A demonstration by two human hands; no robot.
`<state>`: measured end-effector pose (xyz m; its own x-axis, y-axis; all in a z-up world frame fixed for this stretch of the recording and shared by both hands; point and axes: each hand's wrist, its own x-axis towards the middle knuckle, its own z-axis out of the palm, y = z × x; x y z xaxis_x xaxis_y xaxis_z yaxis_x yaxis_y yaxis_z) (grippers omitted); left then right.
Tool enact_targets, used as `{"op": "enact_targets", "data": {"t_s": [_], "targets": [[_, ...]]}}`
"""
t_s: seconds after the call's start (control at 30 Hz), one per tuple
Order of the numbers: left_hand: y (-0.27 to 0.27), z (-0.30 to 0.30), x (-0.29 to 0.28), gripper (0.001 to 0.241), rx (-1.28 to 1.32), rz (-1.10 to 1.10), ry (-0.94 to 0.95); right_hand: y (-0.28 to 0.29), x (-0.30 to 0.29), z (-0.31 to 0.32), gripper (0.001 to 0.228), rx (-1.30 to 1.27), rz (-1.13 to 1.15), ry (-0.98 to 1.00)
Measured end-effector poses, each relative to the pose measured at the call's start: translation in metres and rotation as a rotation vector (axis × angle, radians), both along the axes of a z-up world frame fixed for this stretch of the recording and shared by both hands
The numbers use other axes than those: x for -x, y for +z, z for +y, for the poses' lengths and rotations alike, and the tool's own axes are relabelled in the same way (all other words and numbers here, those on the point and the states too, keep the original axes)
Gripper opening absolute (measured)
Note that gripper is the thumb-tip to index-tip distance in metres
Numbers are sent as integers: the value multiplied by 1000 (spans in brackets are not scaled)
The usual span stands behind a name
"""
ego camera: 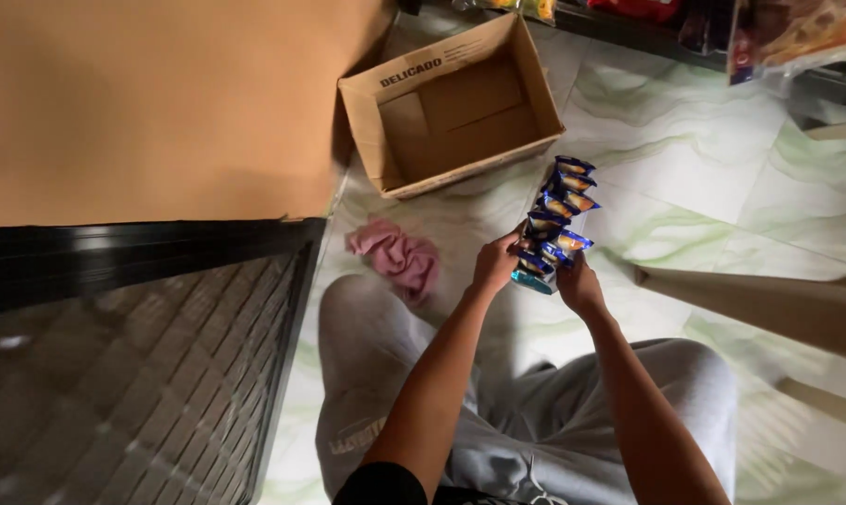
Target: Organize packaged snacks from shelves and containers into a cardboard box.
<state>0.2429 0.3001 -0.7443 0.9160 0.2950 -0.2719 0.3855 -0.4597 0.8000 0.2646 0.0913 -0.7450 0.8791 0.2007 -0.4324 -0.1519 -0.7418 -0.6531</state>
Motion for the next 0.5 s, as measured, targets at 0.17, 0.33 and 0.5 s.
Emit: {"op": "enact_targets", "data": {"t_s": [0.17, 0.33, 0.5], "targets": [[-73, 7, -15, 26, 8, -120, -69, -71, -24, 1, 44, -29, -92, -4], [25, 36, -44, 22, -102, -75, -272, -53, -38, 4, 47, 26, -19, -22], [126, 97, -69, 47, -673, -684, -54, -99, -50, -32, 59, -213, -353, 17]]}}
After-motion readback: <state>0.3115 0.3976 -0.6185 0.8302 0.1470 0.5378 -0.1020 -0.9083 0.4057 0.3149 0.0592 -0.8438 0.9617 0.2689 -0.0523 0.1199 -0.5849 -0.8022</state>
